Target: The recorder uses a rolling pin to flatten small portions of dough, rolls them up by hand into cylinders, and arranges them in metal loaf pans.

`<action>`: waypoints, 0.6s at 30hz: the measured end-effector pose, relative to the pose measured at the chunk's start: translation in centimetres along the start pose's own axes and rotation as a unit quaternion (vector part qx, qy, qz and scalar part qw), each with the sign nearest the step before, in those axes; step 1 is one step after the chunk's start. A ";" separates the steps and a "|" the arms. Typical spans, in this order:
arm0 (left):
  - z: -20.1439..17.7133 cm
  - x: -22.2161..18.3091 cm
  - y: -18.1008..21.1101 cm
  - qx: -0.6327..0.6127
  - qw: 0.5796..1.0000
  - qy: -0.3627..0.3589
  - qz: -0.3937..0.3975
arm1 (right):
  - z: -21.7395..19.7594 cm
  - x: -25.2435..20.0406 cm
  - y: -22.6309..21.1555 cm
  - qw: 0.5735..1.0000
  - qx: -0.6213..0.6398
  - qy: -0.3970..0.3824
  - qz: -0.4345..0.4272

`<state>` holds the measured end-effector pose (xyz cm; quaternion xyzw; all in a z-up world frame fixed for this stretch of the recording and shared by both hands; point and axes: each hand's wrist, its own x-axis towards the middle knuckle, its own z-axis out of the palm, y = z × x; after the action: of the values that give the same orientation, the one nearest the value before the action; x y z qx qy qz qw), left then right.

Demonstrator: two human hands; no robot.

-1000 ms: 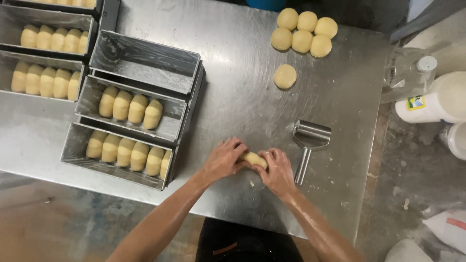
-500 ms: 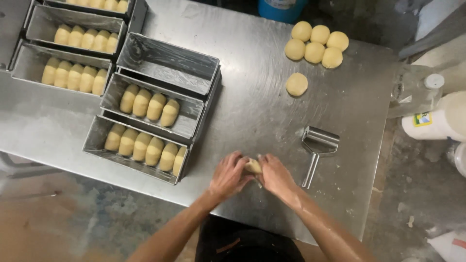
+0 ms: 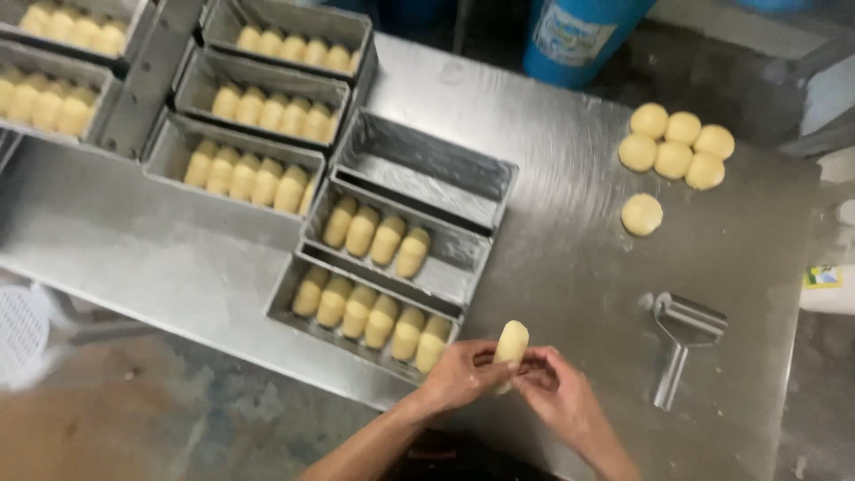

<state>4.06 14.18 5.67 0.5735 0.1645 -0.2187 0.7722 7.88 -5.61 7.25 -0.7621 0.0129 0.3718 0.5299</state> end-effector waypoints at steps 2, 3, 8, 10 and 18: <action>-3.9 0.2 3.4 0.056 0.998 -0.013 0.028 | 2.7 0.5 -3.4 0.998 0.018 0.022 -0.047; -5.4 0.1 4.6 0.105 0.993 -0.018 0.049 | 3.9 0.3 -4.6 0.995 0.034 0.035 -0.086; -10.5 4.2 8.0 0.180 0.980 -0.016 0.080 | 5.8 -0.1 -7.3 0.976 0.081 0.152 -0.134; -11.9 6.4 9.0 0.219 0.971 -0.012 0.092 | 5.5 -0.1 -6.7 0.963 0.091 0.203 -0.154; -13.5 17.6 0.9 0.480 0.877 0.023 -0.004 | 5.2 -1.7 1.5 0.964 0.103 0.245 0.025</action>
<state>19.48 24.75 -6.40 0.8778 0.0591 -0.2602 0.3978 3.14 -2.65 6.25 -0.7705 0.2001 0.1836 0.5766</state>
